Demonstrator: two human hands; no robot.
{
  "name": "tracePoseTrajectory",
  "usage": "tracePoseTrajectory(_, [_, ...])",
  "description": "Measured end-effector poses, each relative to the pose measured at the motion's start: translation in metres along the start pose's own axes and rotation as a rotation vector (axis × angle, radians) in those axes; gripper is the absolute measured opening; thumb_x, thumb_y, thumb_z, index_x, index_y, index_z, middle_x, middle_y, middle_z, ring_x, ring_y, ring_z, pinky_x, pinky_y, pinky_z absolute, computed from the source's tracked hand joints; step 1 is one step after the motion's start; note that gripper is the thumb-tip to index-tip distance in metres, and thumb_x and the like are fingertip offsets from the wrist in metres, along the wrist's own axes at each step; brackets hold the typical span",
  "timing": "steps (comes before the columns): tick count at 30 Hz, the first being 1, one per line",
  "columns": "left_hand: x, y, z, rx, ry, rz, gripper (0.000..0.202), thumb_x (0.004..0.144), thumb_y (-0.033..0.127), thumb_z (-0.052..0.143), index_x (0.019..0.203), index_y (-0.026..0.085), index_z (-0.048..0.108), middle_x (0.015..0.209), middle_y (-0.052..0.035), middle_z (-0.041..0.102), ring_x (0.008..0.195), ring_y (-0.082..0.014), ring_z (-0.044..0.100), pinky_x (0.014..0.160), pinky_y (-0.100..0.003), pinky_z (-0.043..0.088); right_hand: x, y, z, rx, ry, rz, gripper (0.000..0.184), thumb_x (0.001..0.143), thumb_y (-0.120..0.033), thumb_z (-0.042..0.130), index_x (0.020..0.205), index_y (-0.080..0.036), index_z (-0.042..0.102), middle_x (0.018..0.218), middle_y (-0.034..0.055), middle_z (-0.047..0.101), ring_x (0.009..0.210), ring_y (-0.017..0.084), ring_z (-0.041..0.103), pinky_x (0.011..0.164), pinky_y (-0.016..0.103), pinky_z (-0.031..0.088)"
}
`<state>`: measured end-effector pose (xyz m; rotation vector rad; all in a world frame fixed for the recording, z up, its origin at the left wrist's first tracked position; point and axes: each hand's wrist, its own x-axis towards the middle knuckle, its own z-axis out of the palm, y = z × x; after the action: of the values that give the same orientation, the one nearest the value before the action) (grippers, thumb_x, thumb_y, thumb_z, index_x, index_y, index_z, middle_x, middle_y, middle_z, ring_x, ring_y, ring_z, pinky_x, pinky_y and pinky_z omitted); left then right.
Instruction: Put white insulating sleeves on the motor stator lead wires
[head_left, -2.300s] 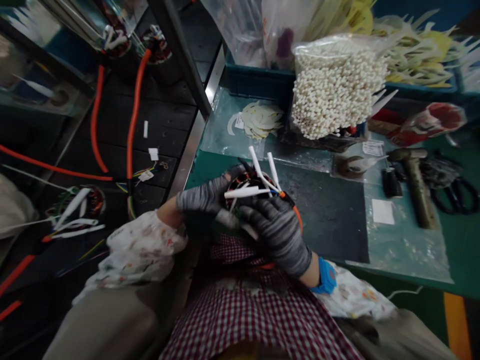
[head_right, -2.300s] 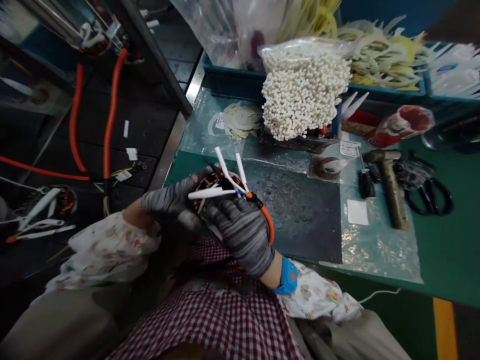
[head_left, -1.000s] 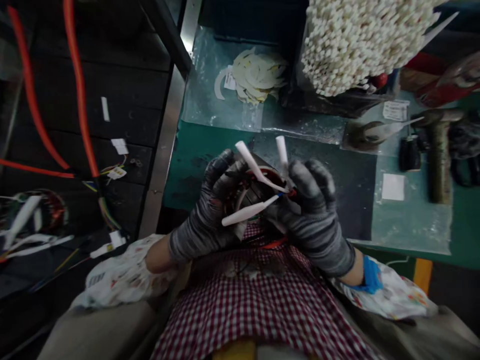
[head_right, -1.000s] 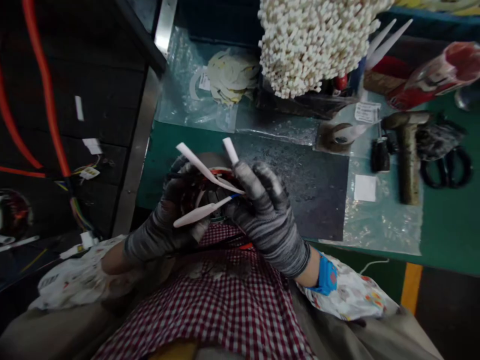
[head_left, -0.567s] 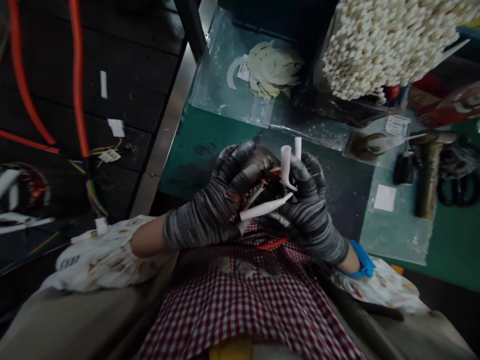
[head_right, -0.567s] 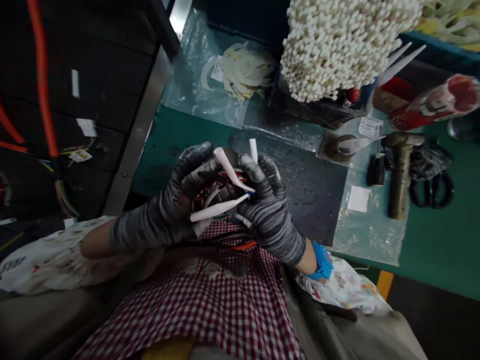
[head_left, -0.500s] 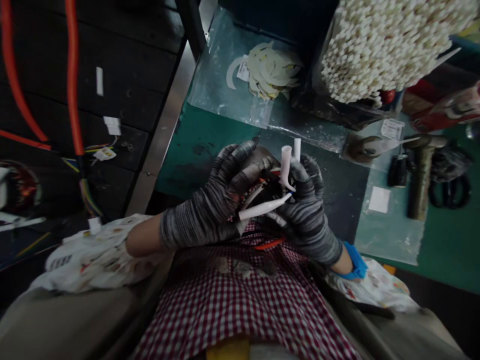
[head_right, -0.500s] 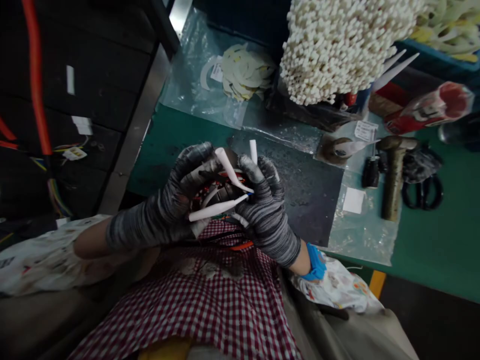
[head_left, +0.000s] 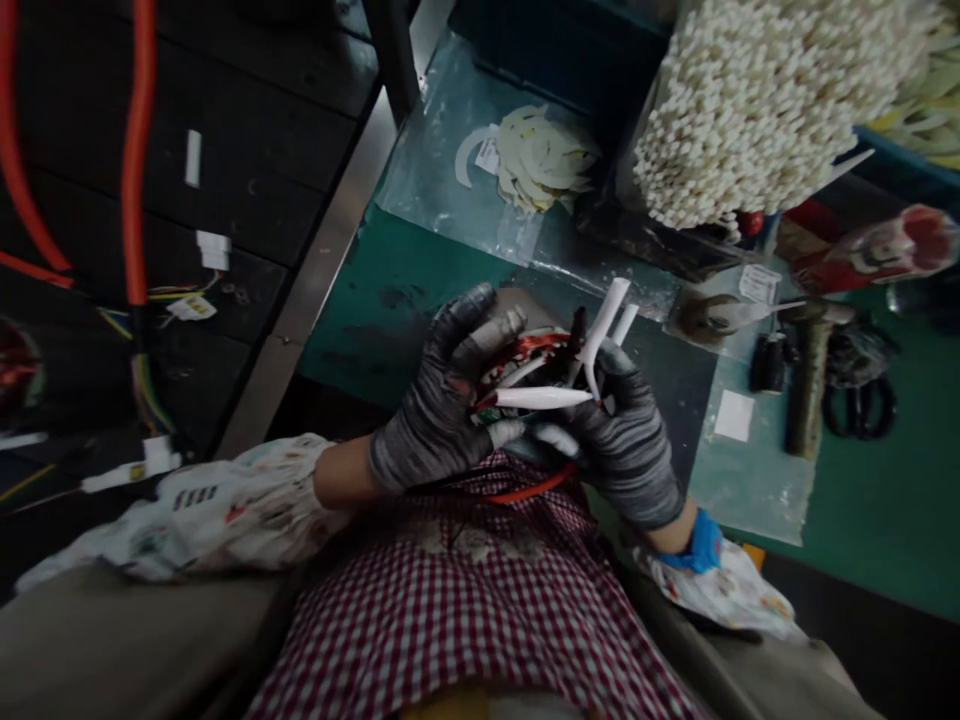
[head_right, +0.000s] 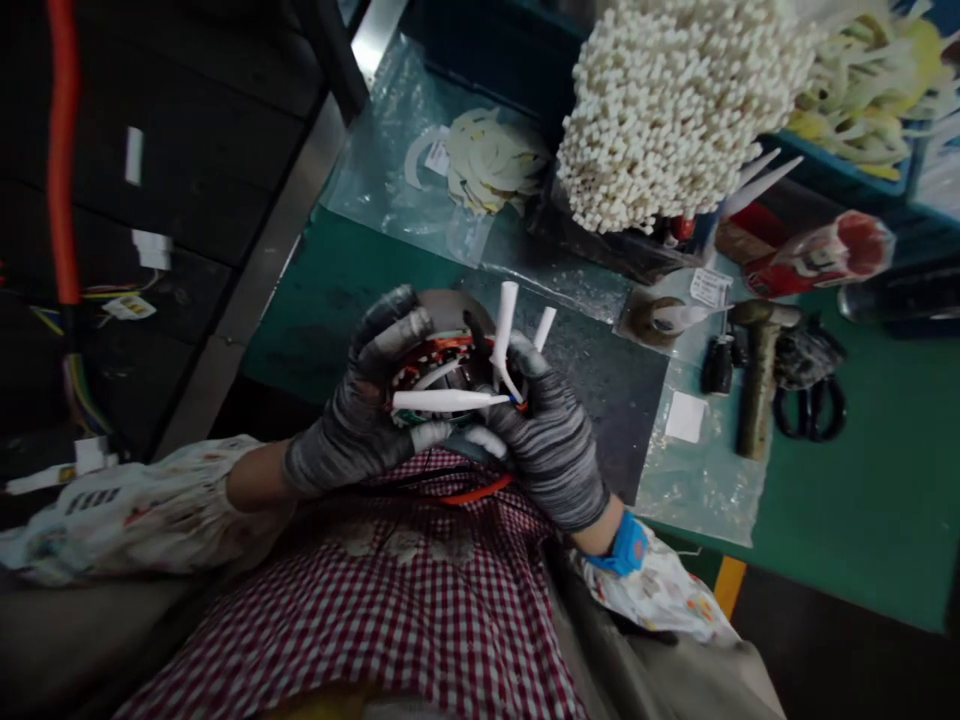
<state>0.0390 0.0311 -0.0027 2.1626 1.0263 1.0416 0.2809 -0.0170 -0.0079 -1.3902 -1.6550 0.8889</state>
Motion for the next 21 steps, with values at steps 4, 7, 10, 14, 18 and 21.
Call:
tracePoseTrajectory(4, [0.014,0.004,-0.005,0.023,-0.052,0.002,0.082,0.105,0.055,0.066,0.171,0.025,0.030,0.179,-0.0186,0.035,0.167,-0.0437,0.036,0.137,-0.068,0.037,0.015,0.011,-0.022,-0.091,-0.058,-0.128,0.061,0.096,-0.035,0.084,0.152,-0.049,0.064,0.152,0.0025,0.067,0.123,0.032,0.076,0.103,0.058,0.070])
tracePoseTrajectory(7, [0.018,0.006,-0.007,0.049,-0.087,0.012,0.081,0.105,0.054,0.064,0.172,0.026,0.028,0.178,-0.0181,0.036,0.168,-0.0408,0.035,0.138,-0.066,0.035,0.024,0.012,-0.030,-0.182,-0.116,-0.309,0.037,0.095,-0.030,0.082,0.128,-0.046,0.080,0.164,-0.0017,0.054,0.138,0.032,0.067,0.112,0.057,0.066])
tracePoseTrajectory(10, [0.019,0.009,-0.007,0.076,-0.109,0.040,0.082,0.103,0.048,0.067,0.171,0.022,0.029,0.177,-0.0210,0.037,0.169,-0.0405,0.034,0.138,-0.068,0.033,0.026,0.009,-0.031,-0.272,-0.155,-0.352,0.043,0.096,-0.027,0.079,0.135,-0.046,0.077,0.162,-0.0009,0.055,0.152,0.036,0.055,0.121,0.062,0.059])
tracePoseTrajectory(14, [0.021,0.016,-0.004,0.086,-0.095,0.034,0.081,0.101,0.043,0.067,0.171,0.022,0.033,0.177,-0.0177,0.039,0.169,-0.0406,0.034,0.140,-0.067,0.030,0.015,0.006,-0.018,-0.335,-0.066,-0.344,0.061,0.099,-0.021,0.072,0.154,-0.045,0.063,0.175,0.0012,0.040,0.153,0.036,0.053,0.123,0.063,0.056])
tracePoseTrajectory(18, [0.029,0.015,-0.005,0.077,-0.108,-0.017,0.080,0.098,0.040,0.068,0.170,0.030,0.035,0.176,-0.0096,0.044,0.168,-0.0370,0.038,0.141,-0.063,0.034,0.012,0.001,-0.007,-0.380,0.061,-0.315,0.054,0.101,-0.021,0.068,0.152,-0.039,0.065,0.172,0.0063,0.044,0.146,0.035,0.057,0.119,0.060,0.059])
tracePoseTrajectory(21, [0.035,0.009,-0.010,0.061,-0.150,-0.059,0.083,0.094,0.043,0.074,0.168,0.028,0.038,0.174,-0.0100,0.048,0.165,-0.0386,0.043,0.139,-0.060,0.040,0.023,0.001,-0.011,-0.366,-0.024,-0.351,0.039,0.103,-0.028,0.067,0.140,-0.038,0.073,0.154,0.0079,0.059,0.139,0.035,0.061,0.118,0.064,0.060])
